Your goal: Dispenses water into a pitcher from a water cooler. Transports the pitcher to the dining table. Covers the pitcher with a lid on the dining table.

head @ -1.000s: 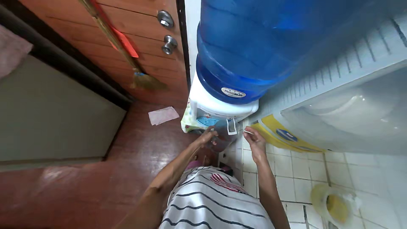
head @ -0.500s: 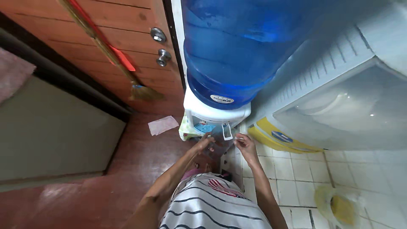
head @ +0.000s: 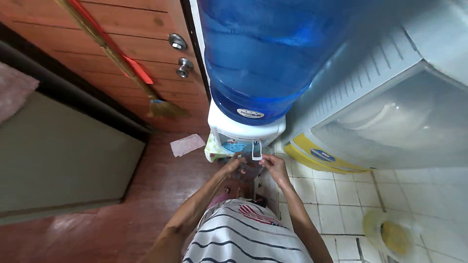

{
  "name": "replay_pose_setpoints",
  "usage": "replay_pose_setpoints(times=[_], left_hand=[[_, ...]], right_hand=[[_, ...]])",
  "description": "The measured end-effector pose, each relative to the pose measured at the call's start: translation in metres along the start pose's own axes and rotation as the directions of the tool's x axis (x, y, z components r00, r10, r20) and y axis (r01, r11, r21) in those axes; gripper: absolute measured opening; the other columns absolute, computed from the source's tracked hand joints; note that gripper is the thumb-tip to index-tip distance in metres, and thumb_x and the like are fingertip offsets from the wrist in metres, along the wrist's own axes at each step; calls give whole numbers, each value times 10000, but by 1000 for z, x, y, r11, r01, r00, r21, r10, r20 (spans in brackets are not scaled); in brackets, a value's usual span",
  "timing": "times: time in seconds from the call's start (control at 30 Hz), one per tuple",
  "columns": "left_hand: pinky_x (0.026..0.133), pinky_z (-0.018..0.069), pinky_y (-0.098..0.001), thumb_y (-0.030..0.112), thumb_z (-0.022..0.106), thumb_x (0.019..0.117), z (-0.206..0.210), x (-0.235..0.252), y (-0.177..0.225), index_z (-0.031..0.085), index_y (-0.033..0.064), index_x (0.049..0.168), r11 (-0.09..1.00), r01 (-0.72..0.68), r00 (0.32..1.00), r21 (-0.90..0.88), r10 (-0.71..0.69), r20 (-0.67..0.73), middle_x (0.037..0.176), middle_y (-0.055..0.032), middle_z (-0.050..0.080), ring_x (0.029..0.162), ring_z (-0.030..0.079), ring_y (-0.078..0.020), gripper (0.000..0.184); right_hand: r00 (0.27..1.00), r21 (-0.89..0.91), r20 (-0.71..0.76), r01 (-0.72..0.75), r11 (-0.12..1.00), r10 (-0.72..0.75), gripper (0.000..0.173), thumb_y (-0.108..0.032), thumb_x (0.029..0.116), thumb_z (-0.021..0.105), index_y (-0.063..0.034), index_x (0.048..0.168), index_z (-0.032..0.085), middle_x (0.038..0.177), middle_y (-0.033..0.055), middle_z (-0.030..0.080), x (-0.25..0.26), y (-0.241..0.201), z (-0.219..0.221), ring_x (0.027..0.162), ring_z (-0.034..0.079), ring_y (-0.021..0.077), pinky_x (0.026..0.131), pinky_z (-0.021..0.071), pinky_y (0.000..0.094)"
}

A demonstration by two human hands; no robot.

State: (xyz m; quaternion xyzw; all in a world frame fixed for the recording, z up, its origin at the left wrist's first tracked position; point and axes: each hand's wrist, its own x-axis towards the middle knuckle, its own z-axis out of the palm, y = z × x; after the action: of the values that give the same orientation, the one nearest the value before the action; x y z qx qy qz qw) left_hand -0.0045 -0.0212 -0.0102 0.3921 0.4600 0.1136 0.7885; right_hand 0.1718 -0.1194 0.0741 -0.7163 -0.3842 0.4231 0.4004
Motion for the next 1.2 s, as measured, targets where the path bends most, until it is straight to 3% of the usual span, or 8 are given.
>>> replay_pose_setpoints(times=[0.37,0.53,0.83,1.2], left_hand=[[596,561,-335,134,521,1007,1,4,-2,244,108,1552,1000,11,1000,-17,-11,4,918,-97,606,620,607,-167,612],[600,563,-341,141,499,1023,1,2,-1,245,109,1552,1000,16,1000,-22,-15,3,924,-95,597,620,602,-169,587],[608,561,-345,141,497,1021,0,4,-3,249,101,1556,1000,2,1000,7,-2,1,970,-114,612,635,606,-174,591],[595,565,-339,132,505,1010,-1,4,-3,225,97,1554,1000,5,1000,-20,-4,12,937,-105,599,607,601,-167,613]], right_hand=[[999,-5,23,-35,999,35,218,-55,986,644,50,1167,706,981,127,744,3,-4,0,853,717,113,833,589,260],[999,3,-6,-40,999,40,245,-92,1011,621,57,1193,689,1021,150,738,6,2,-10,885,724,147,850,595,294],[994,43,-101,-31,999,35,260,-68,985,652,54,1214,677,1049,150,738,11,15,-35,916,726,163,871,598,313],[994,-31,-104,31,999,-34,297,-60,949,688,55,1222,668,1087,157,724,8,15,-30,933,715,174,872,592,321]])
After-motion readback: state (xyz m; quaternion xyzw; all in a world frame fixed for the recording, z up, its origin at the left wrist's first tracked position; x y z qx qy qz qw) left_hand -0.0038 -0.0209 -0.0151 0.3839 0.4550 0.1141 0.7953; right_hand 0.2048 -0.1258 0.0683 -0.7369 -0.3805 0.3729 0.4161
